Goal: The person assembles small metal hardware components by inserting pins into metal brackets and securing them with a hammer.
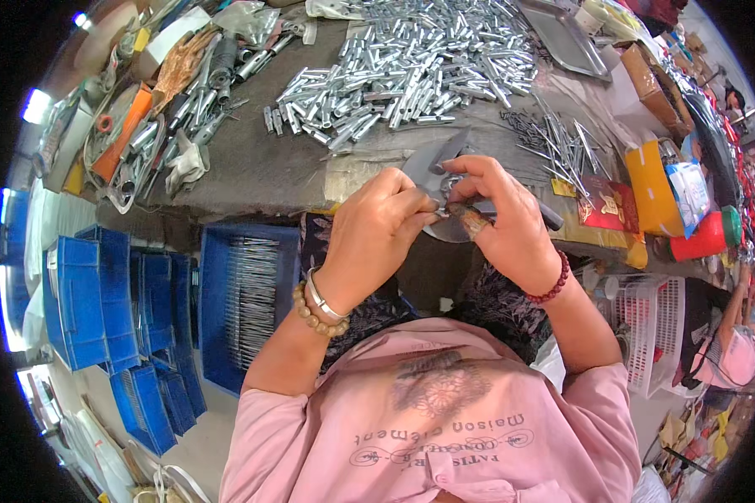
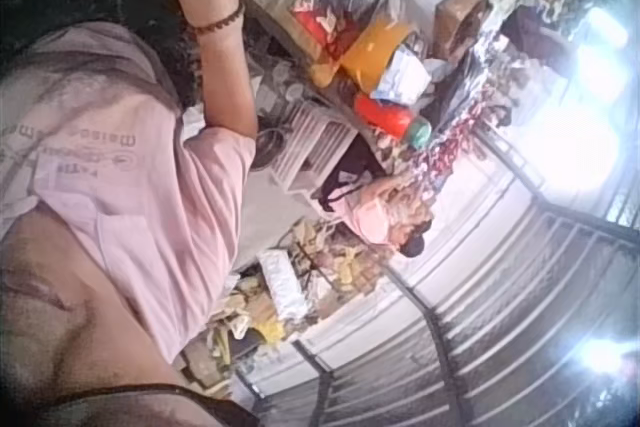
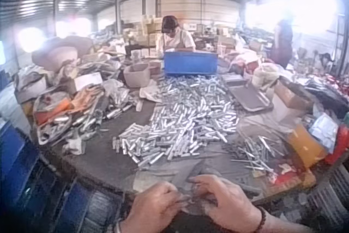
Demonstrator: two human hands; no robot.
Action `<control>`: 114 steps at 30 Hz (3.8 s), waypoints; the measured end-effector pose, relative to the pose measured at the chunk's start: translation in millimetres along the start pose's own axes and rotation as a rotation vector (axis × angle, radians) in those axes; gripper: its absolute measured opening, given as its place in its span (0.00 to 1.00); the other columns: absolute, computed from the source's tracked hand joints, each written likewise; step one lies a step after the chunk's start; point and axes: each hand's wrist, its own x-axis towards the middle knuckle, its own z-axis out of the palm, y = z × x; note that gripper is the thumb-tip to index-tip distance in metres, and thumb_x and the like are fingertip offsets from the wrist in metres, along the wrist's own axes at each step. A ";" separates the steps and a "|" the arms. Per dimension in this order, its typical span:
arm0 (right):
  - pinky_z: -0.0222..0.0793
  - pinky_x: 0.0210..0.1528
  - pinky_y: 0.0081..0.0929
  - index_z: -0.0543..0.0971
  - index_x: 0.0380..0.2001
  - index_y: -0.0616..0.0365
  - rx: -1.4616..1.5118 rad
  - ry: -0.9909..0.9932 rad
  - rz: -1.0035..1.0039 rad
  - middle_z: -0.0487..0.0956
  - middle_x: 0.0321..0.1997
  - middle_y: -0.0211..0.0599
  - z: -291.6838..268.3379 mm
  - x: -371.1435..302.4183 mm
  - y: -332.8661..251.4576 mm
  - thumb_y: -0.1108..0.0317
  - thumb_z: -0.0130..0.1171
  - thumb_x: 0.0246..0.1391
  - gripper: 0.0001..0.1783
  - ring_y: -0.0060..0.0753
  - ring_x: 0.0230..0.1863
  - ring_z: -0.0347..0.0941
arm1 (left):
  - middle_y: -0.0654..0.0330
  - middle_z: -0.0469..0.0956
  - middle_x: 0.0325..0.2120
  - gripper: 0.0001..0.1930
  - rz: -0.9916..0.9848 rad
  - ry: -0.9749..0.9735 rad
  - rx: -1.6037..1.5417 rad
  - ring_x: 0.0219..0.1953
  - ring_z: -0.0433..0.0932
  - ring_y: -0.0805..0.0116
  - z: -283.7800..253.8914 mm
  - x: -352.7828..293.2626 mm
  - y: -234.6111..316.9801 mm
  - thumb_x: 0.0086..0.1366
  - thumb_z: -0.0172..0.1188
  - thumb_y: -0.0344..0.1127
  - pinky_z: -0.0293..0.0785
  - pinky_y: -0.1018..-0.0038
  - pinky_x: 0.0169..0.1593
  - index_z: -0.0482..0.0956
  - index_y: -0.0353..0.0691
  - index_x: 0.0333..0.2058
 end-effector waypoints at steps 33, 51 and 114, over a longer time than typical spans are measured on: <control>0.79 0.37 0.38 0.82 0.66 0.42 -0.446 0.096 -0.080 0.78 0.43 0.38 -45.0 -60.7 -14.6 0.82 0.62 0.49 0.39 0.44 0.36 0.81 | 0.57 0.77 0.33 0.07 -0.031 0.016 -0.012 0.35 0.79 0.63 4.6 3.1 6.6 0.62 0.73 0.24 0.75 0.70 0.40 0.87 0.34 0.39; 0.80 0.42 0.41 0.81 0.66 0.46 -0.338 0.146 -0.013 0.79 0.44 0.41 -46.3 -51.9 -24.3 0.83 0.59 0.49 0.39 0.49 0.39 0.81 | 0.56 0.78 0.34 0.06 -0.056 0.011 0.001 0.38 0.80 0.59 1.6 1.4 5.8 0.63 0.72 0.25 0.76 0.68 0.43 0.87 0.34 0.38; 0.77 0.48 0.42 0.82 0.62 0.52 -0.354 0.143 0.086 0.78 0.49 0.45 -55.3 -53.2 4.1 0.84 0.64 0.49 0.34 0.53 0.48 0.80 | 0.57 0.78 0.34 0.08 -0.013 -0.043 -0.021 0.36 0.79 0.60 -2.1 4.7 -1.8 0.61 0.75 0.25 0.76 0.68 0.41 0.86 0.35 0.38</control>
